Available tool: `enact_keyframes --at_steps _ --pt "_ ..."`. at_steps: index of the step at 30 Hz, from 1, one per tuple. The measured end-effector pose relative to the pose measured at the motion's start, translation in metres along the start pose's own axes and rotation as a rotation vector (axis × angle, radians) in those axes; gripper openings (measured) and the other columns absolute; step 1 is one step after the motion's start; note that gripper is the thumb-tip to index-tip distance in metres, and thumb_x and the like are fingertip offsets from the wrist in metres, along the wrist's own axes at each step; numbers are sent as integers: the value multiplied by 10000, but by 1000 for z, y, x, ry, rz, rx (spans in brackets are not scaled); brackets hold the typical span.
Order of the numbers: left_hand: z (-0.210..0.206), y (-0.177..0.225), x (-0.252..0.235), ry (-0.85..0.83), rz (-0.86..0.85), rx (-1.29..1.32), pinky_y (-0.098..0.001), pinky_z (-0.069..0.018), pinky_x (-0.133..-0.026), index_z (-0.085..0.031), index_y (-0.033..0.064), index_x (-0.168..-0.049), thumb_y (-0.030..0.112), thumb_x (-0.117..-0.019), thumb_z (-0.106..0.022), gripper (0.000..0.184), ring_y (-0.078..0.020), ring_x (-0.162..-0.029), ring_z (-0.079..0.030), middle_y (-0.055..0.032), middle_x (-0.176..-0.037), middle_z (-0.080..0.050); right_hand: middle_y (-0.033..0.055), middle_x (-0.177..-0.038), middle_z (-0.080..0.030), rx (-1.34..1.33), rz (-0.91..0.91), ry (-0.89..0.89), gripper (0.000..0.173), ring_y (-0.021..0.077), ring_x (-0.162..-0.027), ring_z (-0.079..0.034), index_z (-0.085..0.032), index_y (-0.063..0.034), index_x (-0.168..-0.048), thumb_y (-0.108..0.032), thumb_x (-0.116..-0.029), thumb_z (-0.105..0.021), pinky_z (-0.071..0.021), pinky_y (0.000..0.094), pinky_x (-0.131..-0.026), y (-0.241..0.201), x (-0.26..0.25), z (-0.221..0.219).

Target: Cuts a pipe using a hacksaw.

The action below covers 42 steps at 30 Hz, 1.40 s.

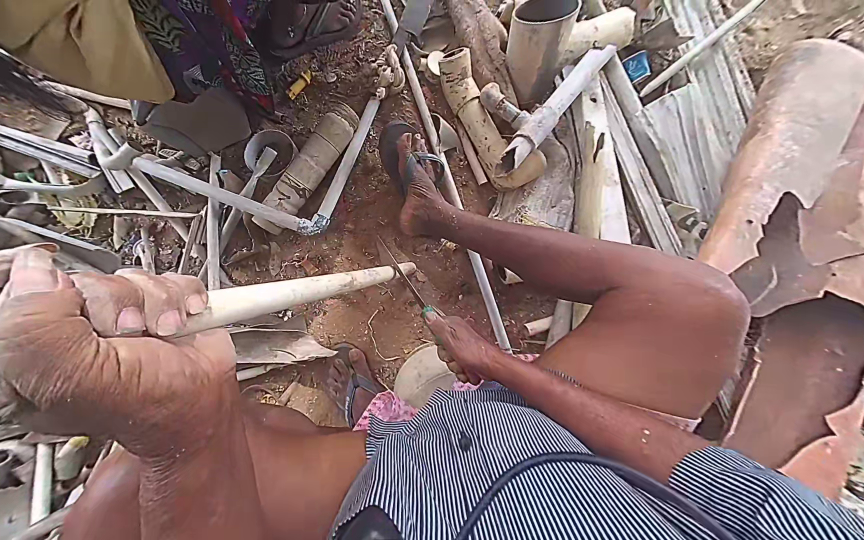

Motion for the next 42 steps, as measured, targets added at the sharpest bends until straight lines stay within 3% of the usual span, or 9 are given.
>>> enact_keyframes --at_steps 6,8,12,18,21,27,32,38,42 --pt "-7 -2 -2 -23 1 53 -239 -471 -434 -474 149 -891 34 -1043 -320 245 -96 -403 -420 60 -531 -370 135 -847 -492 209 123 165 584 226 -659 -502 -553 29 -1109 -454 -1129 -226 -472 388 -644 -70 -41 22" --pt "-6 0 1 -7 10 46 -239 -448 -426 -458 164 -873 32 -1029 -314 250 -89 -395 -398 69 -518 -355 93 -788 -464 267 116 180 559 184 -587 -484 -539 -10 -1056 -471 -1127 -231 -458 336 -553 -69 -33 26" --pt "5 4 8 29 -1 -2 -223 -462 -423 -467 146 -907 11 -1032 -303 246 -85 -404 -426 64 -541 -384 108 -736 -467 299 28 137 566 213 -563 -498 -531 10 -1069 -445 -1131 -198 -488 364 -573 -27 11 5" --pt "-20 4 15 -36 5 63 -233 -468 -424 -486 131 -920 8 -1000 -339 207 -92 -408 -424 58 -543 -388 323 -1060 -631 303 193 318 556 408 -979 -657 -599 152 -1177 -320 -1139 -309 -518 530 -901 -59 -16 19" --pt "-18 3 7 -20 5 70 -228 -458 -414 -481 137 -936 21 -1027 -321 217 -83 -398 -417 67 -535 -374 159 -881 -523 376 166 228 565 248 -738 -558 -561 62 -1071 -381 -1142 -218 -494 406 -711 -58 -28 25" --pt "-6 3 10 -21 5 -21 -212 -468 -450 -464 159 -872 53 -1052 -268 287 -84 -416 -441 66 -528 -377 196 -811 -560 237 139 217 519 259 -695 -572 -585 120 -1128 -320 -1138 -310 -512 386 -689 -40 51 13" --pt "-41 15 32 -175 -27 60 -224 -440 -449 -442 196 -670 42 -967 -328 353 -85 -425 -438 69 -500 -388 328 -1115 -634 330 101 316 505 418 -1002 -661 -598 151 -1190 -278 -1136 -336 -522 539 -914 -62 -24 43" --pt "5 -1 4 -13 33 -6 -215 -431 -434 -457 152 -838 27 -1019 -252 301 -84 -402 -396 61 -513 -343 166 -778 -540 213 125 231 547 233 -667 -555 -603 91 -1058 -356 -1137 -296 -503 382 -675 -53 33 27" --pt "17 -9 -7 -41 68 -25 -195 -432 -450 -415 171 -764 83 -1043 -153 393 -76 -403 -413 66 -491 -344 190 -801 -568 265 171 187 467 256 -688 -584 -590 120 -1122 -288 -1127 -363 -520 386 -694 -47 53 17"
Point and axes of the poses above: each hand's wrist, its own x-axis away from the middle knuckle, its own z-axis out of the back of the hand, y = z × x, the point moved 10 cm from there along -x, towards the middle knuckle
